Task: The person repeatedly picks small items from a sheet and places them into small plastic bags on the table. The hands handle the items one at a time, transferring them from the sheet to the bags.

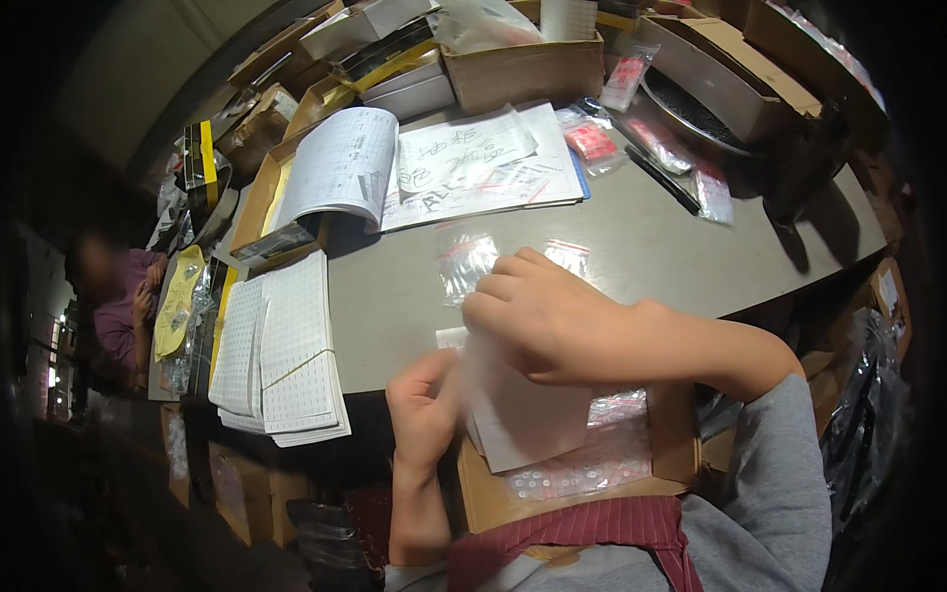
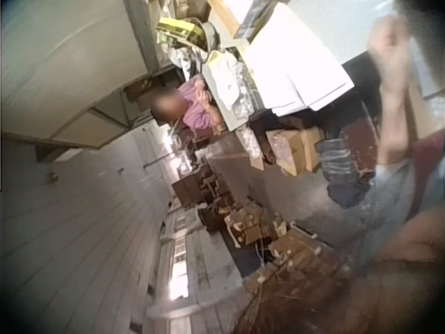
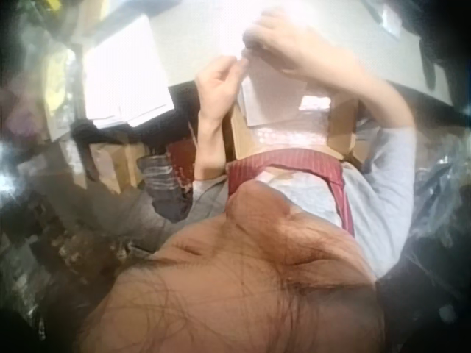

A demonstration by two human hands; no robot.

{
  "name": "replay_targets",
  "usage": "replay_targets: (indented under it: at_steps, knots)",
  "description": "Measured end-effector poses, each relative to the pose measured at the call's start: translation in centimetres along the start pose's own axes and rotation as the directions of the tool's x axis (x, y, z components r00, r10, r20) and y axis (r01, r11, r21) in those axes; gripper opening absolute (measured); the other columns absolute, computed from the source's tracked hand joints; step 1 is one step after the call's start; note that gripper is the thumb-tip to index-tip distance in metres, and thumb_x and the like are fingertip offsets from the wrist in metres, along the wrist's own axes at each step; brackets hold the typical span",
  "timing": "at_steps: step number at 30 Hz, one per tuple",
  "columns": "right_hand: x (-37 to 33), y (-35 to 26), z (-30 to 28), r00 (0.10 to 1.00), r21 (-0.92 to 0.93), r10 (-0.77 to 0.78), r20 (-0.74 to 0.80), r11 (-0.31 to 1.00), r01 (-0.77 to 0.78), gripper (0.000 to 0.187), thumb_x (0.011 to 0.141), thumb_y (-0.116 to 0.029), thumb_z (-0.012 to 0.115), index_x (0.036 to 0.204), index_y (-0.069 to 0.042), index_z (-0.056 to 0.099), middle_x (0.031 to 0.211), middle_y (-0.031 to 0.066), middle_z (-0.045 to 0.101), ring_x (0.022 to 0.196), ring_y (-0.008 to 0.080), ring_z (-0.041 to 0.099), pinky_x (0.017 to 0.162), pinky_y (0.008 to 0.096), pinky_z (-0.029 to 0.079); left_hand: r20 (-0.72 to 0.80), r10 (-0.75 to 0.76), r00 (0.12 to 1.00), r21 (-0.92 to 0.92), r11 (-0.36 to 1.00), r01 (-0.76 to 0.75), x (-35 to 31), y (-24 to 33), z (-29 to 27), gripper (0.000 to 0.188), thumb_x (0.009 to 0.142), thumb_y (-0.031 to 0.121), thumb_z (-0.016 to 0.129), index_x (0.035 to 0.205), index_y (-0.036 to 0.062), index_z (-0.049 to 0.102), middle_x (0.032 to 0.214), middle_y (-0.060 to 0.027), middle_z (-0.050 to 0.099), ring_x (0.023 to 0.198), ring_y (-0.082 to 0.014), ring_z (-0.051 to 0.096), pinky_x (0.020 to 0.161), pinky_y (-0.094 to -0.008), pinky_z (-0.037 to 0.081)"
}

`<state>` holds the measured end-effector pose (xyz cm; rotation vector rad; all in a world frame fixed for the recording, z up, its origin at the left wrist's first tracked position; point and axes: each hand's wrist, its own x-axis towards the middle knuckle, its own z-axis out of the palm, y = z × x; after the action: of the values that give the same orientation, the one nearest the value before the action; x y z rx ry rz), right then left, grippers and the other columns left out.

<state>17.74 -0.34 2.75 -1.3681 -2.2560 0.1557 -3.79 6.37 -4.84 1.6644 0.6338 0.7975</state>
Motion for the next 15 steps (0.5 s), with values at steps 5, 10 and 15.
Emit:
replay_targets:
  at_steps: [5,10,15]
  knots:
    - [-0.2,-0.5,0.8,1.0,-0.022,0.021,-0.019,1.0,-0.021,0.027,0.073,-0.003,0.069,0.094,-0.003,0.053,0.092,0.0133,0.056,0.091,0.0336,0.055,0.089,0.0415,0.045,0.066,0.04,0.997,-0.023,0.999,-0.039,-0.1,-0.3,-0.5,0.02,0.095,0.011,0.075,0.107,-0.005,0.073,0.085,-0.008,0.068,0.073,-0.0123,0.061,0.066,-0.0261,0.049]
    - [-0.3,-1.0,1.0,0.993,-0.184,-0.107,-0.055,0.978,0.095,0.018,0.074,-0.009,0.066,0.088,-0.003,0.056,0.092,0.0109,0.056,0.093,0.0304,0.056,0.092,0.0419,0.046,0.049,0.08,0.996,-0.029,0.996,-0.079,0.1,0.4,-0.5,0.017,0.095,0.007,0.073,0.107,-0.0056,0.073,0.087,-0.009,0.07,0.074,-0.0122,0.063,0.067,-0.0268,0.05]
    - [-1.4,-0.7,1.0,0.92,-0.344,-0.388,-0.06,0.873,0.346,0.019,0.071,-0.016,0.065,0.086,-0.005,0.061,0.092,0.0089,0.057,0.091,0.0303,0.059,0.087,0.0456,0.051,0.016,0.02,1.0,-0.065,0.998,-0.019,0.1,0.5,-0.2,0.015,0.095,0.006,0.073,0.104,-0.0063,0.073,0.083,-0.0084,0.07,0.073,-0.011,0.062,0.066,-0.0259,0.049]
